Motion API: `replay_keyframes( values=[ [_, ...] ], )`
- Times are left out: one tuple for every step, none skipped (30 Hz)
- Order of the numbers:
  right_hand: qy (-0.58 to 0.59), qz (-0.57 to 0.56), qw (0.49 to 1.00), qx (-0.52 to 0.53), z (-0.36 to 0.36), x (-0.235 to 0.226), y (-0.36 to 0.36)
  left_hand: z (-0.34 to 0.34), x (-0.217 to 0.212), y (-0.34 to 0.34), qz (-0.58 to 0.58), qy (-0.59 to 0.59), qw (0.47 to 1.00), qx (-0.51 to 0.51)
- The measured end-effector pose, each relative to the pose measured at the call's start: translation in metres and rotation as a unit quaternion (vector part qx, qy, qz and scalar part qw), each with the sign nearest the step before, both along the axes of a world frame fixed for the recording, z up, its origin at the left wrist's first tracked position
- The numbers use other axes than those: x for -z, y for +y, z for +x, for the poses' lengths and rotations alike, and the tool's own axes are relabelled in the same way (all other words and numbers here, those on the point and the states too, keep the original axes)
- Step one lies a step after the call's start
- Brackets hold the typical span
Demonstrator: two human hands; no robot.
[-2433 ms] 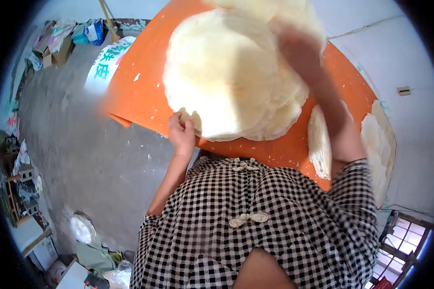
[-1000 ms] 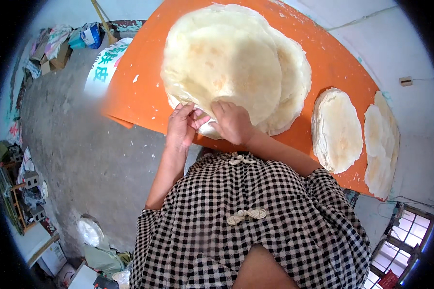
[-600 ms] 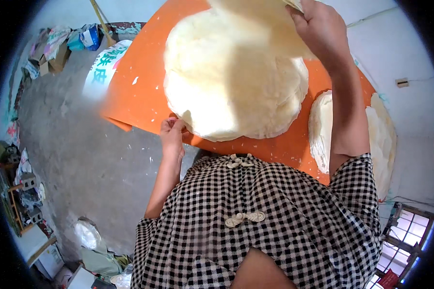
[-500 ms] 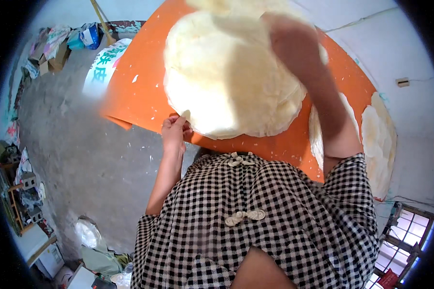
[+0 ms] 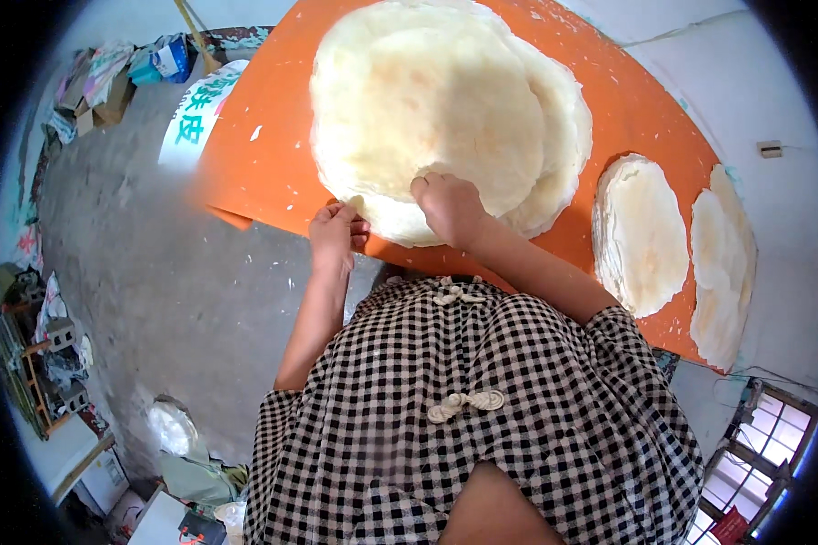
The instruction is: The person peels thin, circular pancakes from a stack on an orange table by hand and moves a large white bag.
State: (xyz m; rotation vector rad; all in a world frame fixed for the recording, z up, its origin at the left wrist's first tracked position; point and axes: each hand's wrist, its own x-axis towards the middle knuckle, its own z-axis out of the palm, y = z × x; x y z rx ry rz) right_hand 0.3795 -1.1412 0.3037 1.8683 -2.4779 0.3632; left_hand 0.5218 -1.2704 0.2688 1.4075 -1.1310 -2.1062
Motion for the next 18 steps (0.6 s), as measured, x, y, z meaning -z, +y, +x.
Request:
replay_keyframes(
  values=[
    [-0.006,0.004,1.000,0.005,-0.001,0.000,0.000,-0.002,-0.001,-0.001,-0.013,-0.002,1.000,-0.003],
    [-0.012,0.008,1.000,0.009,-0.001,0.000,0.001,-0.003,-0.002,-0.003,-0.026,-0.004,1.000,-0.006],
    [-0.012,0.008,1.000,0.009,0.000,-0.004,0.002,-0.004,0.003,-0.004,-0.027,-0.005,1.000,-0.006],
    [-0.003,0.003,1.000,0.013,0.002,-0.010,0.002,-0.005,0.010,-0.006,-0.037,0.035,0.999,-0.015],
    [0.006,-0.002,1.000,0.017,0.004,-0.014,0.003,-0.004,0.015,-0.007,-0.048,0.075,0.996,-0.025],
    [0.007,-0.003,1.000,0.019,0.005,-0.015,0.006,-0.006,0.011,-0.006,-0.048,0.075,0.996,-0.022],
    [-0.003,0.006,1.000,0.014,0.006,-0.016,0.008,-0.007,0.006,-0.006,-0.038,0.037,0.998,-0.018],
    [-0.013,0.014,1.000,0.008,0.006,-0.017,0.009,-0.008,0.003,-0.006,-0.027,-0.003,1.000,-0.014],
    [-0.014,0.013,1.000,0.009,0.006,-0.015,0.010,-0.008,0.004,-0.007,-0.028,-0.003,1.000,-0.013],
    [-0.012,0.006,1.000,0.012,0.005,-0.010,0.011,-0.007,0.006,-0.008,0.005,0.015,1.000,0.002],
    [-0.010,-0.001,1.000,0.016,0.006,-0.008,0.011,-0.007,0.006,-0.010,0.039,0.032,0.999,0.017],
    [-0.010,-0.001,1.000,0.018,0.006,-0.009,0.012,-0.008,0.004,-0.010,0.039,0.031,0.999,0.019],
    [-0.011,-0.006,1.000,0.017,0.006,-0.011,0.012,-0.009,-0.001,-0.011,0.076,0.070,0.995,0.010],
    [-0.012,-0.011,1.000,0.015,0.007,-0.012,0.012,-0.009,-0.005,-0.011,0.114,0.108,0.988,0.002],
    [-0.011,-0.011,1.000,0.017,0.010,-0.013,0.012,-0.011,-0.008,-0.011,0.114,0.108,0.988,0.003],
    [-0.020,-0.092,0.995,0.012,0.017,-0.013,0.012,-0.012,-0.010,-0.011,0.126,0.130,0.983,0.016],
    [-0.028,-0.173,0.985,0.007,0.021,-0.013,0.012,-0.014,-0.011,-0.010,0.138,0.152,0.978,0.028],
    [-0.027,-0.174,0.984,0.006,0.024,-0.014,0.011,-0.014,-0.007,-0.012,0.137,0.152,0.978,0.028]
  ],
)
